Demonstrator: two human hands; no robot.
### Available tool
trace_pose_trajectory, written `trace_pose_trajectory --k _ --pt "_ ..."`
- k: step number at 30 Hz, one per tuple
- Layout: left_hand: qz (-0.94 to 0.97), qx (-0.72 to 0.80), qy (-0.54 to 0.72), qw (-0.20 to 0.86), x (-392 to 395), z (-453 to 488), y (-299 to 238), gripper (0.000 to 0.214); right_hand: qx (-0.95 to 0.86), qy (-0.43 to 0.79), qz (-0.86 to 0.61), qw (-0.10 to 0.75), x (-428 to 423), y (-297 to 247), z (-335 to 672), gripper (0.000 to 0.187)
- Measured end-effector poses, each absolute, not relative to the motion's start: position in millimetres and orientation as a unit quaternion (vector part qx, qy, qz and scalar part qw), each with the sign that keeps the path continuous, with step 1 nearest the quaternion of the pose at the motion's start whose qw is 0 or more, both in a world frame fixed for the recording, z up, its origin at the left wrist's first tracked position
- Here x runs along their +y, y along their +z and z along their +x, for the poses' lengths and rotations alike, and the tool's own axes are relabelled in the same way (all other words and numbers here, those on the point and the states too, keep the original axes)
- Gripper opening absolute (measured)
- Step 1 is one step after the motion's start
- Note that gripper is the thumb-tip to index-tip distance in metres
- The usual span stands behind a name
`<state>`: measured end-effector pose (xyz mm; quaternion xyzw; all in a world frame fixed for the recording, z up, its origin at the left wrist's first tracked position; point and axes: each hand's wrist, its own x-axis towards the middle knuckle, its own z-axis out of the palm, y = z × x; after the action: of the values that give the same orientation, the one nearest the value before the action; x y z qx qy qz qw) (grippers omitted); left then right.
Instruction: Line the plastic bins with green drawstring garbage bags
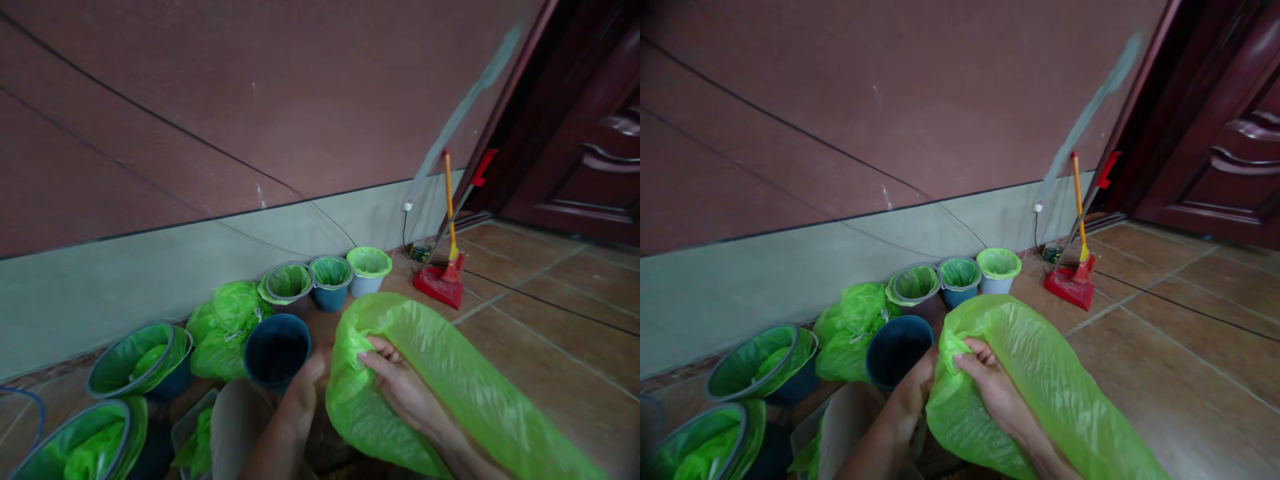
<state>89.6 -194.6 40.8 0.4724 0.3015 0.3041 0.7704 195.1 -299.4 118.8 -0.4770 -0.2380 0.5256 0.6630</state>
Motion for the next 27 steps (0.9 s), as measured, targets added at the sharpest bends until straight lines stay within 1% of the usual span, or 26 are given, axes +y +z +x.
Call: trace_pose_trajectory --k 2,4,7,11,15,18,20,22,24,27 --pt "0.436 0.301 0.298 0.794 -174.1 89.4 44.0 0.043 -0.233 0.504 -0.479 0.680 -298.9 129.2 208.8 0.025" --pt "0.391 0.302 0.323 0.808 -151.1 82.0 48.0 0.043 -0.243 0.472 -0.496 0.687 -298.2 136.8 226.6 0.023" --pt "0.332 0.339 0.401 0.784 -124.5 63.4 54.5 0.044 -0.256 0.406 -0.551 0.682 -297.4 138.3 254.6 0.024" --pt "0.284 0.345 0.462 0.766 -110.0 50.1 62.5 0.042 -0.279 0.335 -0.611 0.661 -298.4 130.9 278.8 0.031" --pt "0.246 0.331 0.500 0.761 -104.4 50.0 64.9 0.031 -0.301 0.290 -0.649 0.636 -302.1 130.4 290.8 0.043" --pt "0.239 0.319 0.500 0.769 -102.4 47.5 66.2 0.021 -0.297 0.276 -0.651 0.642 -304.5 133.9 300.1 0.049" --pt "0.263 0.306 0.486 0.775 -103.0 44.5 68.9 0.025 -0.301 0.266 -0.649 0.646 -305.3 135.2 306.6 0.049" --pt "0.309 0.295 0.478 0.767 -104.2 42.1 72.2 0.035 -0.313 0.262 -0.648 0.643 -305.8 135.2 312.9 0.049" --pt "0.358 0.295 0.484 0.742 -104.4 40.5 74.7 0.045 -0.332 0.252 -0.648 0.638 -306.7 134.4 318.3 0.050" --pt "0.399 0.322 0.509 0.691 -100.0 38.3 74.6 0.051 -0.370 0.237 -0.652 0.618 -309.4 133.7 324.8 0.051"
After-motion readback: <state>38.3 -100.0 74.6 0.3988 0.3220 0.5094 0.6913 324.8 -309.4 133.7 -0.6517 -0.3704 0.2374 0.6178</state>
